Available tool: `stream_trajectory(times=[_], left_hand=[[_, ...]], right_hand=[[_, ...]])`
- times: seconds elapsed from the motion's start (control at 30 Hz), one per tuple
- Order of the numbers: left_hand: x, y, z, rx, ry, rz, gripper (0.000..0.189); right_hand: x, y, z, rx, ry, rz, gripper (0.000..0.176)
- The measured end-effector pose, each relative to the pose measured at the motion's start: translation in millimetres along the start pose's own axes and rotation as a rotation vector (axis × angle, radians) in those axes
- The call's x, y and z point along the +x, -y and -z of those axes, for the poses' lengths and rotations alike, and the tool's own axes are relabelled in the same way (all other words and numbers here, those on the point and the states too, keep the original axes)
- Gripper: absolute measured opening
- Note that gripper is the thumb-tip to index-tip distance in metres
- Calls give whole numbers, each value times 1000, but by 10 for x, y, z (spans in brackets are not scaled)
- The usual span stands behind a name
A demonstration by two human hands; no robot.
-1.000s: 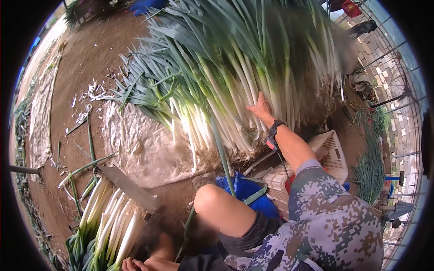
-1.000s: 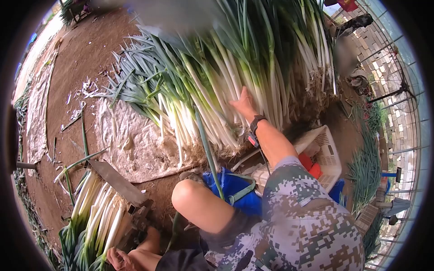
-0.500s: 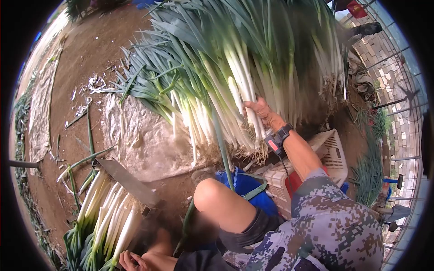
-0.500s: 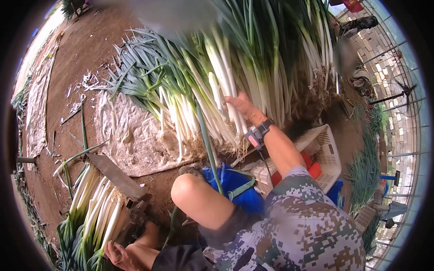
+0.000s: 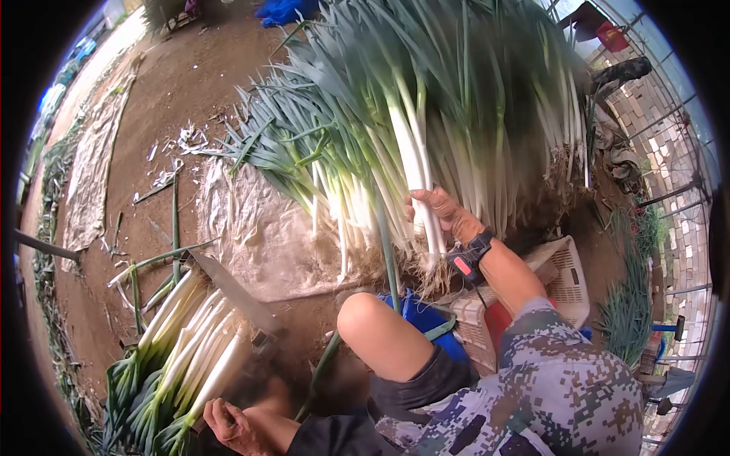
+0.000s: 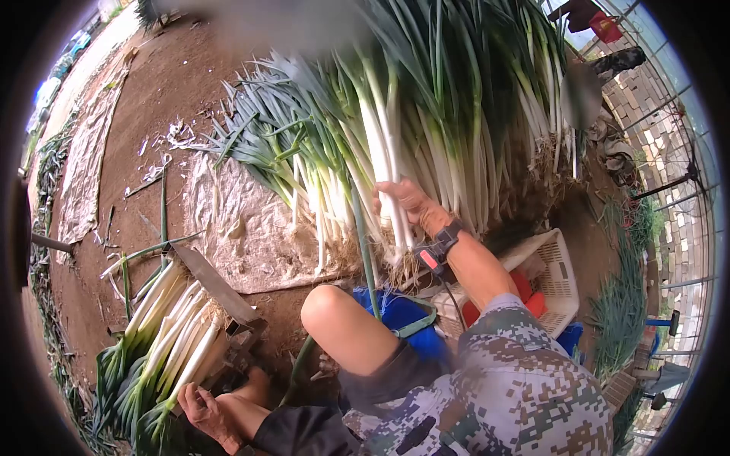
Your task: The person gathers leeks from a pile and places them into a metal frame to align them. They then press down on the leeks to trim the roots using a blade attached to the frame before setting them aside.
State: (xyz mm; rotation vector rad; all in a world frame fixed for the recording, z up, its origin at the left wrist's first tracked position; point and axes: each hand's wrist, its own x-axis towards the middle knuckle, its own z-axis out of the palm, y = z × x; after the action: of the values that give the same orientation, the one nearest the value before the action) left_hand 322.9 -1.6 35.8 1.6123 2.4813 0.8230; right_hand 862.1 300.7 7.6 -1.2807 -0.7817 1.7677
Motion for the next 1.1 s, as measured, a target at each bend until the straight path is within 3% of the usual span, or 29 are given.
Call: stream_trajectory(times=[0.03, 0.07, 0.17, 0.23, 0.3, 0.37, 0.43, 0.5, 0.57, 0.67, 0.8, 0.9, 0.93, 1.1], left_hand=[[-27, 28, -10, -64, 2, 71, 15], [-64, 120, -68, -51, -74, -117, 15], [-79, -481, 43, -164, -85, -149, 17], [-85, -1041, 179, -297, 53, 7, 16], [-71, -1451, 272, -368, 198, -49, 25], [-210, -1759, 91, -968, 344, 110, 39], [-166, -2146, 241, -926, 691, 77, 58], [-240, -2265, 98, -676, 590, -232, 67], [-339, -2099, -10, -723, 643, -177, 65], [-414, -2012, 2, -704, 520, -163, 48], [-515, -2001, 49, -696, 358, -136, 29], [-617, -2041, 111, -578, 294, -158, 22], [-658, -2044, 169, -561, 303, -154, 22], [-870, -2027, 354, -502, 209, -185, 21]], right_hand=[[27, -31, -64, 10, -5, 19, 41], [38, -45, -94, 133, 82, 9, 41], [-520, 186, -719, 373, 232, -12, 43], [-934, 129, -1180, 343, 242, 28, 45], [-1371, 1, -1557, 196, 174, -2, 47], [-1565, -416, -1706, 310, 305, -67, 49], [-1890, -512, -2019, 221, 263, -112, 58], [-1931, -803, -2097, 22, 249, 54, 60], [-1875, -988, -2067, 201, 297, -136, 57], [-1787, -1114, -2091, 114, 293, -154, 49], [-1686, -1093, -2284, 436, 321, -438, 45], [-1523, -1318, -2203, 811, 545, -551, 53], [-1589, -1228, -2323, 691, 426, -533, 54], [-1421, -1447, -2315, 699, 504, -575, 52]])
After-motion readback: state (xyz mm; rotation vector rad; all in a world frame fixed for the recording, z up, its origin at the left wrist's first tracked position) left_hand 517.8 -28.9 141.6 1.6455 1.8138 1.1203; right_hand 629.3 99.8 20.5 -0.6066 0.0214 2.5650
